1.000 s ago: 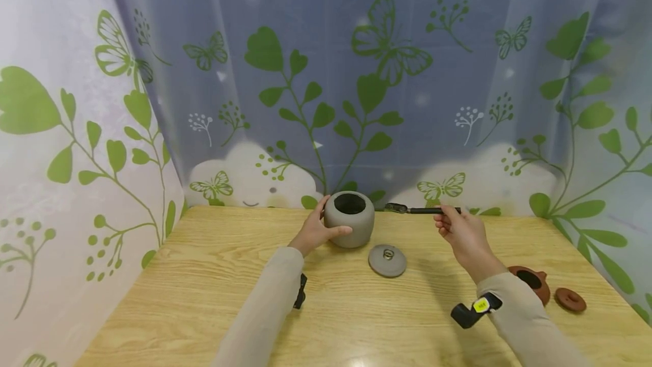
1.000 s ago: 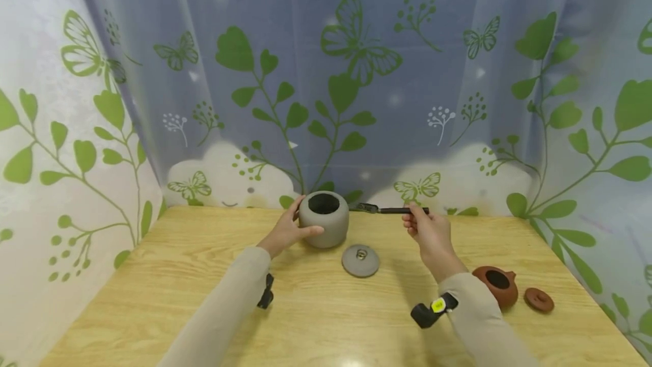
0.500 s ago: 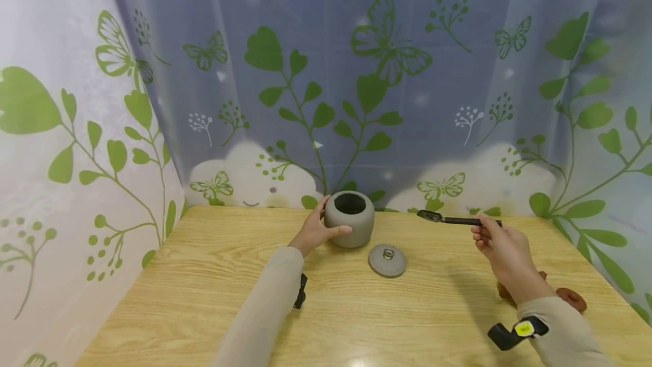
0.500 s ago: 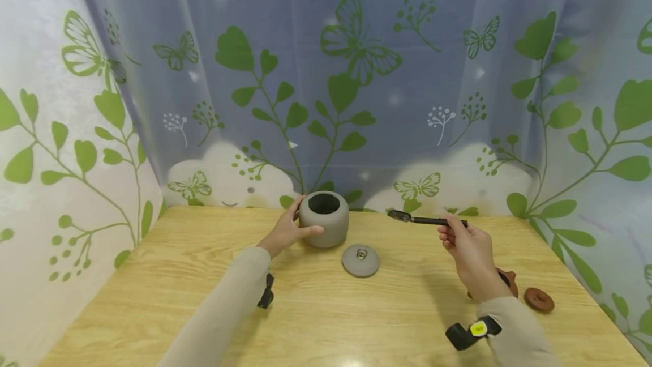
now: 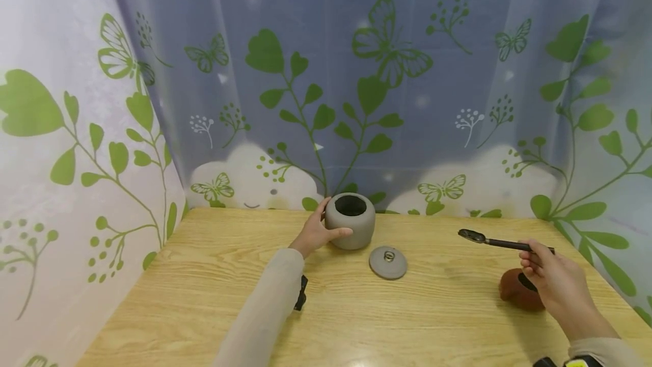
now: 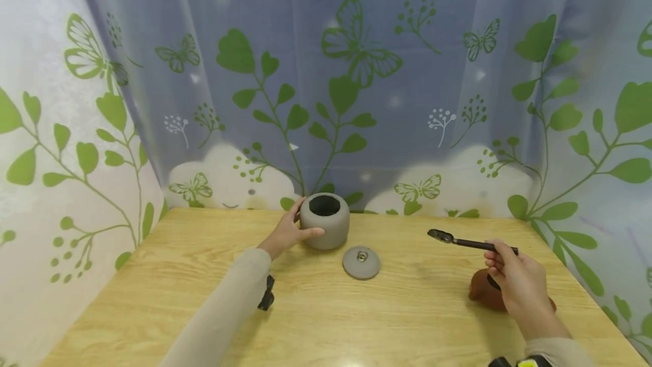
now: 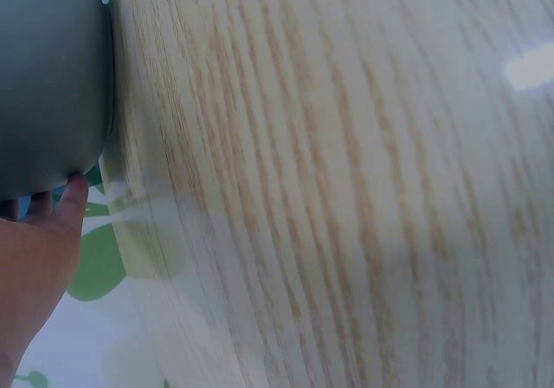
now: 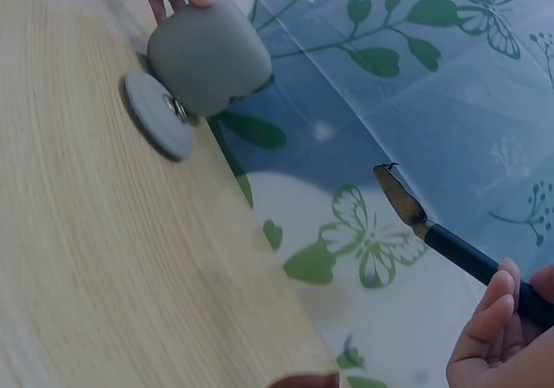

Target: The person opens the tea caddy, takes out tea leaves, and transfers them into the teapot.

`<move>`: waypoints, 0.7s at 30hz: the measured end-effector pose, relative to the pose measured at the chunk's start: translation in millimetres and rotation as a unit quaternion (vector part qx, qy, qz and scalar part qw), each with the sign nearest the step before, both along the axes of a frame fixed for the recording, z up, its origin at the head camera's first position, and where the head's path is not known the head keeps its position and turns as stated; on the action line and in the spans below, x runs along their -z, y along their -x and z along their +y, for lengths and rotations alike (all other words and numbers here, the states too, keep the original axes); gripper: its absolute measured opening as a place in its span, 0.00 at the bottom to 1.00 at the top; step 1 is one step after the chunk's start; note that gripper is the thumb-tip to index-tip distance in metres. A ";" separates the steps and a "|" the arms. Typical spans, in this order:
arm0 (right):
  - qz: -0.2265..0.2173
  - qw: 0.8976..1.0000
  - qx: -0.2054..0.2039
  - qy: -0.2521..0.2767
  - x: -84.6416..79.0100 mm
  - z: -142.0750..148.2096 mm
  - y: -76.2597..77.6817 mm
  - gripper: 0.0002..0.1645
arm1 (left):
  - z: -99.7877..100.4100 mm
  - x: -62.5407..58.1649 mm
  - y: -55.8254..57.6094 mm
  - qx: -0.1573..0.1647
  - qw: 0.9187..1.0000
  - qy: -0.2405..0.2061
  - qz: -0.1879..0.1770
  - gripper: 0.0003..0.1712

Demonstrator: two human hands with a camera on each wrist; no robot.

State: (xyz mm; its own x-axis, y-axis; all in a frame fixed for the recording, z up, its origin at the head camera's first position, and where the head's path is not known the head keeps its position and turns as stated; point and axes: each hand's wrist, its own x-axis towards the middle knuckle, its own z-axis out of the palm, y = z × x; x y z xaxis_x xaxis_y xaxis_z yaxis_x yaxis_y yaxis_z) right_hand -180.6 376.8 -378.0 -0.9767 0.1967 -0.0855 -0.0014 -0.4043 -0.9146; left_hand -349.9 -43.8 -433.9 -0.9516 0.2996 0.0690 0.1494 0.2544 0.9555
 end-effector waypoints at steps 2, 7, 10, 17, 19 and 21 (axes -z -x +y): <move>0.003 1.000 -0.004 0.012 3.1 9.4 -5.7 0.13 | 0.2 -0.7 -0.8 -0.001 1.000 0.005 0.000 0.61; 0.005 1.000 0.001 0.018 9.6 30.1 -19.6 0.15 | 0.6 -0.6 -0.8 -0.002 1.000 0.007 -0.001 0.61; -0.009 1.000 0.022 0.004 14.4 41.1 -27.5 0.15 | 0.6 0.0 -0.4 -0.001 1.000 0.006 -0.001 0.61; -0.033 0.995 0.087 -0.039 38.8 76.4 -32.1 0.17 | 0.7 0.3 0.8 -0.003 1.000 0.004 0.001 0.62; -0.051 0.991 0.105 -0.064 47.4 86.8 -31.4 0.17 | 0.8 0.3 1.1 -0.003 1.000 0.004 0.002 0.62; -0.062 0.987 0.119 -0.091 57.2 97.2 -30.1 0.17 | 0.8 0.4 1.2 -0.003 1.000 0.003 0.003 0.62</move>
State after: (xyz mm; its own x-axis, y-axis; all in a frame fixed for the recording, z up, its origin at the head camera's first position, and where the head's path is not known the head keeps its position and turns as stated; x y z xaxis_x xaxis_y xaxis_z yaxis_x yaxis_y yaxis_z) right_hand -150.5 474.0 -435.2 -0.8858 0.4414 -0.1430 0.0395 -0.2353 -0.9711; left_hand -351.1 -42.9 -434.3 -0.9529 0.2943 0.0729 0.1537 0.2615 0.9529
